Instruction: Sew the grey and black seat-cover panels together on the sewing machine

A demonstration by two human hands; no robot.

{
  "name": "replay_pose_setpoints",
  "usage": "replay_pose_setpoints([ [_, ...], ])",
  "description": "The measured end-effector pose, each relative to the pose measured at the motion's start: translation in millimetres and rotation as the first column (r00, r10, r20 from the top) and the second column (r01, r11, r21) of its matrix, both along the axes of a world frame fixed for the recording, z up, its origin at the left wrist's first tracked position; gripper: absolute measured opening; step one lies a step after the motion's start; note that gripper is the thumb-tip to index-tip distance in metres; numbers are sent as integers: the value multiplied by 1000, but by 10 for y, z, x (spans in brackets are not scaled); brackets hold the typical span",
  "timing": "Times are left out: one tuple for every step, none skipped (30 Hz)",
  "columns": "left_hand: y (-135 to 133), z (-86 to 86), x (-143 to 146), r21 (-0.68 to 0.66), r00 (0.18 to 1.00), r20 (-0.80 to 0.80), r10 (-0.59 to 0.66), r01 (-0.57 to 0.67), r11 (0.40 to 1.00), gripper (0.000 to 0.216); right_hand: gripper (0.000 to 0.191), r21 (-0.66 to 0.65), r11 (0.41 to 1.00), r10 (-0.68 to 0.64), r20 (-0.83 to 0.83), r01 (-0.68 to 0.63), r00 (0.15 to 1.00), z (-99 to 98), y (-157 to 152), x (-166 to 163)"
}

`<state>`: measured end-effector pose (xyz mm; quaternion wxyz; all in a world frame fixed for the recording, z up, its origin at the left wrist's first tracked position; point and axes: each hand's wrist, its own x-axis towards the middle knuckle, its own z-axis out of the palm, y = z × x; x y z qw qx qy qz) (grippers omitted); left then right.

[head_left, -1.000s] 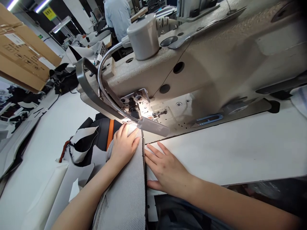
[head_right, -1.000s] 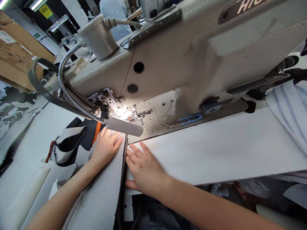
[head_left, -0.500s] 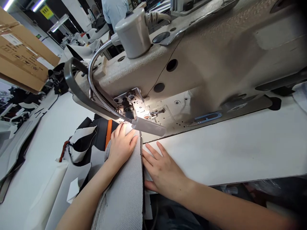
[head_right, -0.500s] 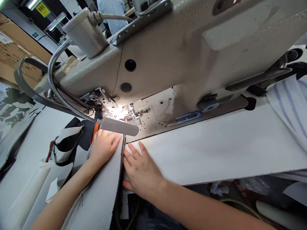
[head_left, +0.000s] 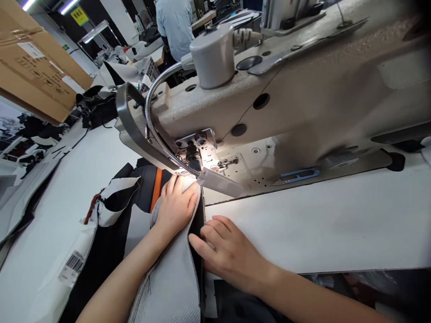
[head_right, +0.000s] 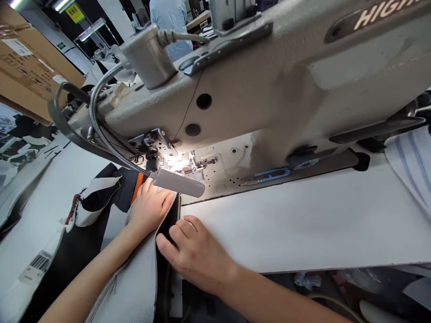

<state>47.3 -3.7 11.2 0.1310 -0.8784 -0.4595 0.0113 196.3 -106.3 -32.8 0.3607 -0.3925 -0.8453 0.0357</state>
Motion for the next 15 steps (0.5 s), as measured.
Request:
replay_pose_setpoints([
  [1, -3, 0, 0, 1000, 8, 3, -3, 1000, 32, 25, 14, 1000, 15, -1, -15, 1000, -7, -1, -20],
  [1, -3, 1, 2, 1000, 15, 6, -6, 1000, 32, 25, 33, 999, 22, 6, -22, 1000, -17, -5, -39],
  [1, -1, 3, 2, 1000, 22, 10, -10, 1000, 31, 22, 62, 998, 27, 14, -28, 1000, -30, -12, -57],
  [1, 2, 4, 2, 1000, 27, 14, -14, 1000, 30, 20, 100, 994, 32, 23, -35, 999, -45, -20, -73],
  [1, 4, 5, 0, 999, 31, 19, -19, 1000, 30, 19, 136, 990, 35, 30, -39, 999, -62, -28, -85],
  [5, 3, 5, -4, 999, 33, 23, -23, 1000, 30, 19, 157, 987, 40, 36, -45, 999, -78, -34, -95],
  [12, -1, 6, -8, 999, 36, 23, -23, 1000, 30, 20, 161, 986, 44, 38, -50, 998, -92, -36, -101],
  [25, -10, 7, -6, 999, 43, 21, -21, 1000, 30, 21, 154, 987, 47, 38, -53, 998, -104, -33, -103],
  [46, -24, 9, -1, 998, 55, 16, -16, 1000, 30, 23, 140, 989, 45, 36, -50, 998, -112, -25, -102],
  [75, -42, 11, 9, 997, 74, 7, -7, 1000, 30, 25, 125, 991, 36, 33, -40, 999, -115, -11, -97],
  [110, -60, 14, 22, 995, 98, -4, 2, 1000, 30, 26, 114, 993, 24, 31, -27, 999, -114, 5, -89],
  [148, -75, 17, 37, 992, 123, -13, 9, 999, 30, 28, 105, 994, 9, 29, -12, 1000, -109, 22, -79],
  [185, -83, 18, 50, 989, 148, -18, 11, 999, 30, 28, 101, 995, -10, 31, 7, 999, -100, 35, -67],
  [215, -81, 15, 55, 986, 166, -20, 11, 998, 30, 28, 100, 995, -32, 38, 28, 999, -88, 42, -55],
  [232, -67, 7, 46, 985, 171, -21, 13, 999, 30, 28, 99, 994, -53, 48, 48, 997, -78, 37, -44],
])
